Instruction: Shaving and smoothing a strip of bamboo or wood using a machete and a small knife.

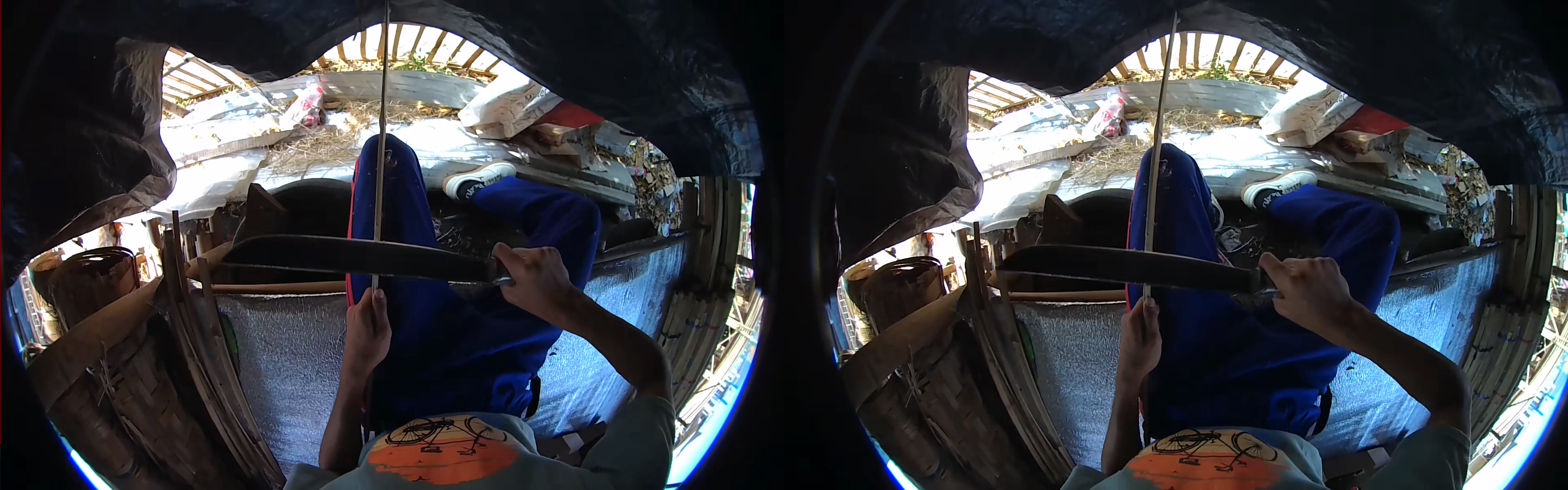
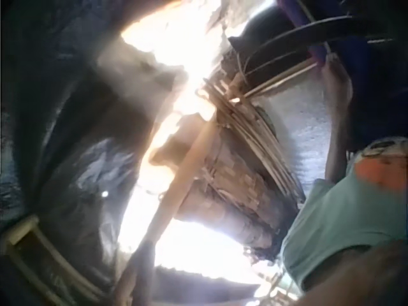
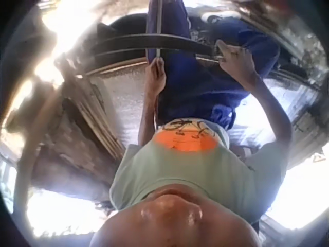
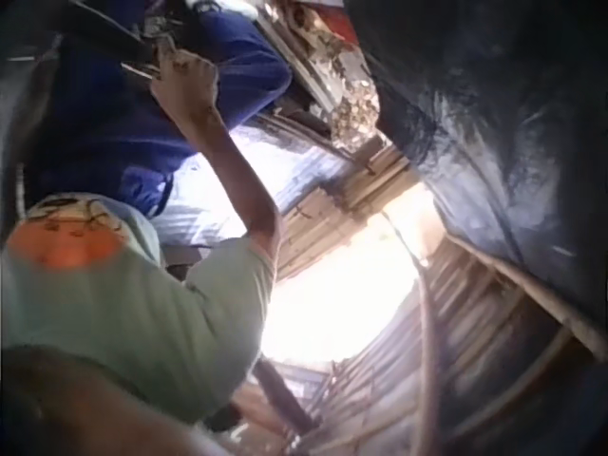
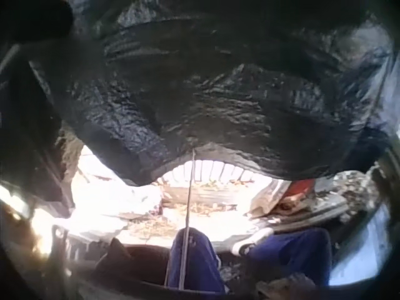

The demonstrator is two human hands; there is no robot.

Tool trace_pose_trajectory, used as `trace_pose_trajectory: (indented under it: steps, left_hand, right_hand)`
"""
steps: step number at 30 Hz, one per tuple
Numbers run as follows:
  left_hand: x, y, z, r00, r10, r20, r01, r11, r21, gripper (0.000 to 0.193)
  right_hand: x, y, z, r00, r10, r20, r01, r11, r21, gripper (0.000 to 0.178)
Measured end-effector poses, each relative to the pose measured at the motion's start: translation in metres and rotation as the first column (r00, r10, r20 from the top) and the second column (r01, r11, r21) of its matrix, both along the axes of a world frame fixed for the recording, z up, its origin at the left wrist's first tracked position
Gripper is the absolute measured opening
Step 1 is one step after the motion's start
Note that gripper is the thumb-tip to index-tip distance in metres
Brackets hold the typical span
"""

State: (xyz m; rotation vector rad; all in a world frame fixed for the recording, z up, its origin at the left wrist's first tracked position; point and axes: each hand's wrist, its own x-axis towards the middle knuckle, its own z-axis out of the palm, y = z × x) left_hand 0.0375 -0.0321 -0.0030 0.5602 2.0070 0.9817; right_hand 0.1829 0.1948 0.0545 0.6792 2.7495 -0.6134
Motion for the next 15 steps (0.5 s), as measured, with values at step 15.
trace_pose_trajectory:
  steps: [15]
  left_hand:
    - [0.007,0.008,-0.005,0.996,-0.049,-0.068,0.05,0.999,0.008,0.04]
  right_hand:
    - [-0.006,0.024,-0.025,0.975,0.008,0.222,-0.015,0.999,0.028,0.035]
